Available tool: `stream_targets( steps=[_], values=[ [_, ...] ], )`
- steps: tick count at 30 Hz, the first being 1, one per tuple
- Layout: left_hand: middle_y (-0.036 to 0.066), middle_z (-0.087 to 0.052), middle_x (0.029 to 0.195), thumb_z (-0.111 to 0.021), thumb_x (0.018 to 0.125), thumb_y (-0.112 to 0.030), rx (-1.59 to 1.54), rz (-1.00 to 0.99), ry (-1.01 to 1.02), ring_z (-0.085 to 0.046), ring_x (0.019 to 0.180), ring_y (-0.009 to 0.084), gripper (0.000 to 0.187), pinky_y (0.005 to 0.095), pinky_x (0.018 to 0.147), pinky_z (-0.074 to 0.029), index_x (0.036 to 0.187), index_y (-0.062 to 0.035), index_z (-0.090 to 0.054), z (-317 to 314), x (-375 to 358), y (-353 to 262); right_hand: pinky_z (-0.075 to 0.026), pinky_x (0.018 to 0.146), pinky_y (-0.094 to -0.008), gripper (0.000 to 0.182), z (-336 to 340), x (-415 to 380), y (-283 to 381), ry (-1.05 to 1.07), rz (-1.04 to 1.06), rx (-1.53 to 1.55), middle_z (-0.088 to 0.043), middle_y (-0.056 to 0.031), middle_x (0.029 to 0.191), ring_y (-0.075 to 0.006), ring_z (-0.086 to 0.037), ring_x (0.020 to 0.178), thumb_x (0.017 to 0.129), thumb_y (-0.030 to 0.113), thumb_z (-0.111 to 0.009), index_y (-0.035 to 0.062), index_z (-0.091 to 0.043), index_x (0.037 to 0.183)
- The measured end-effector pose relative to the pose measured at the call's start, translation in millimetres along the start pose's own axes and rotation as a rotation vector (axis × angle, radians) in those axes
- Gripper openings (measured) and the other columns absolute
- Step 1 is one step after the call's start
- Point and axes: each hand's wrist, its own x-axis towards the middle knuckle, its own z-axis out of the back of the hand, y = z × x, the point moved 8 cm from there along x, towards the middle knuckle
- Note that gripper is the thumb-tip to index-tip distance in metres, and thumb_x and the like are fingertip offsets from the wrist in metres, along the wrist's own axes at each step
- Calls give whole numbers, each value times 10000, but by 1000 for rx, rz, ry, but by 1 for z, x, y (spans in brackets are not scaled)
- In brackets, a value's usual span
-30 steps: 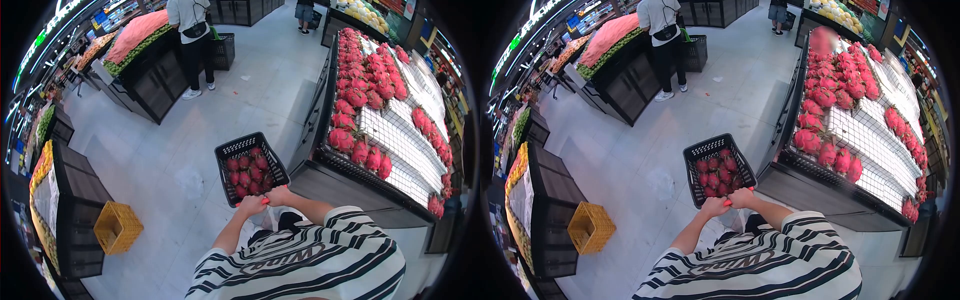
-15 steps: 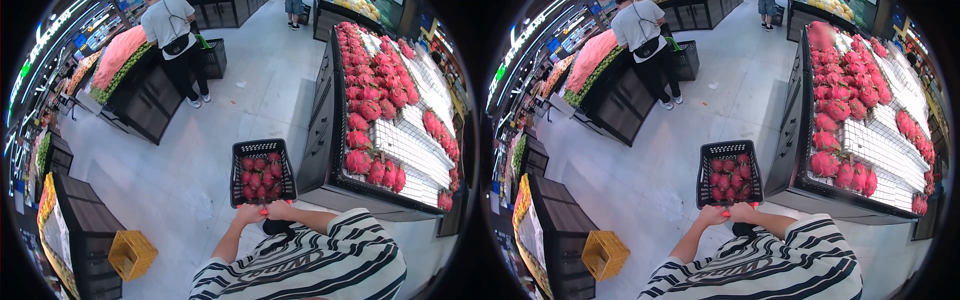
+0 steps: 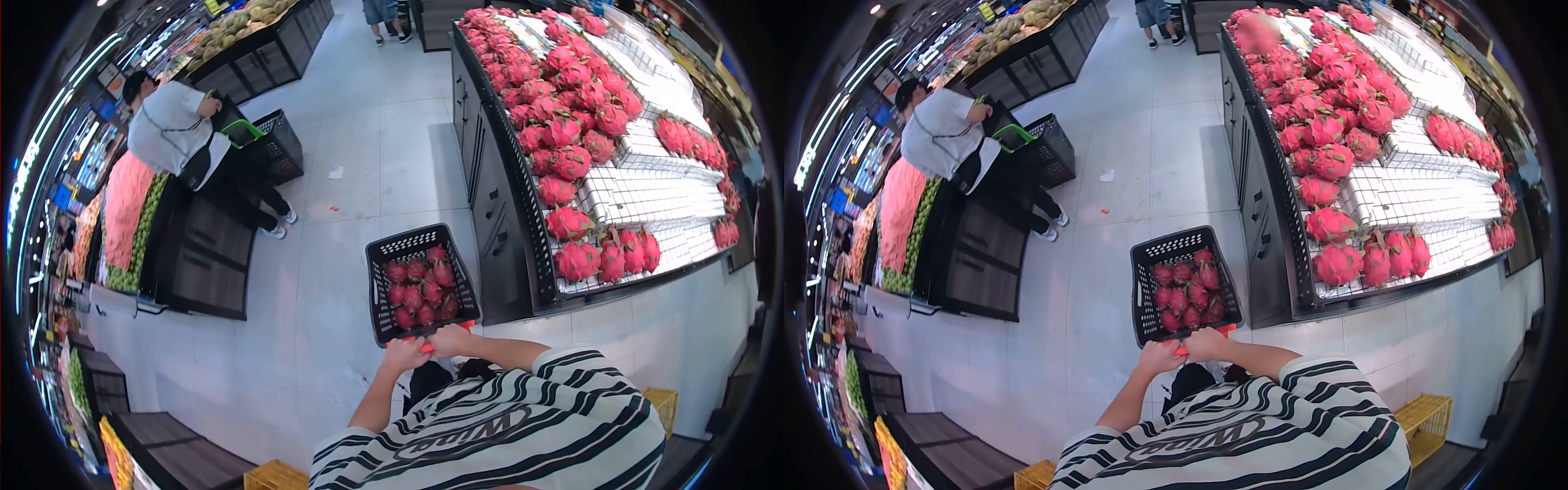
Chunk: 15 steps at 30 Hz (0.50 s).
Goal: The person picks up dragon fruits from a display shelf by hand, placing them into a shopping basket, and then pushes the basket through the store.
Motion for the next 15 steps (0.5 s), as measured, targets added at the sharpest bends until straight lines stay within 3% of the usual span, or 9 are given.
stream_targets(
  steps=[1,3,9,15],
  values=[
    [96,-633,605,-697,727,-458,2,-26,9,-652,550,312,359,454,503,-508,703,-114,-598,4,8,7,-563,756,-493,313,6,8,-4,-6,-9,-7,-716,-195,829,-372,-711,801,800,346,-600,66,-697,901],
    [101,-671,660,-678,750,-460,24,-13,151,-676,590,311,355,470,545,-515,847,-121,-637,-4,20,25,-564,745,-492,309,21,21,-12,-38,-35,-12,-715,-193,821,-368,-711,794,798,351,-608,69,-696,890],
    [123,-649,620,-674,753,-446,-31,-124,114,-658,559,330,353,467,525,-521,769,-100,-609,21,67,58,-566,728,-487,310,60,50,-22,-107,-118,-9,-710,-185,797,-363,-709,770,792,374,-624,84,-689,883],
    [132,-631,583,-670,764,-440,-51,-226,139,-647,528,332,350,469,507,-514,790,-96,-609,31,113,88,-564,727,-481,319,91,80,-47,-130,-196,0,-711,-174,791,-356,-710,769,791,387,-619,92,-681,897]
  ],
)
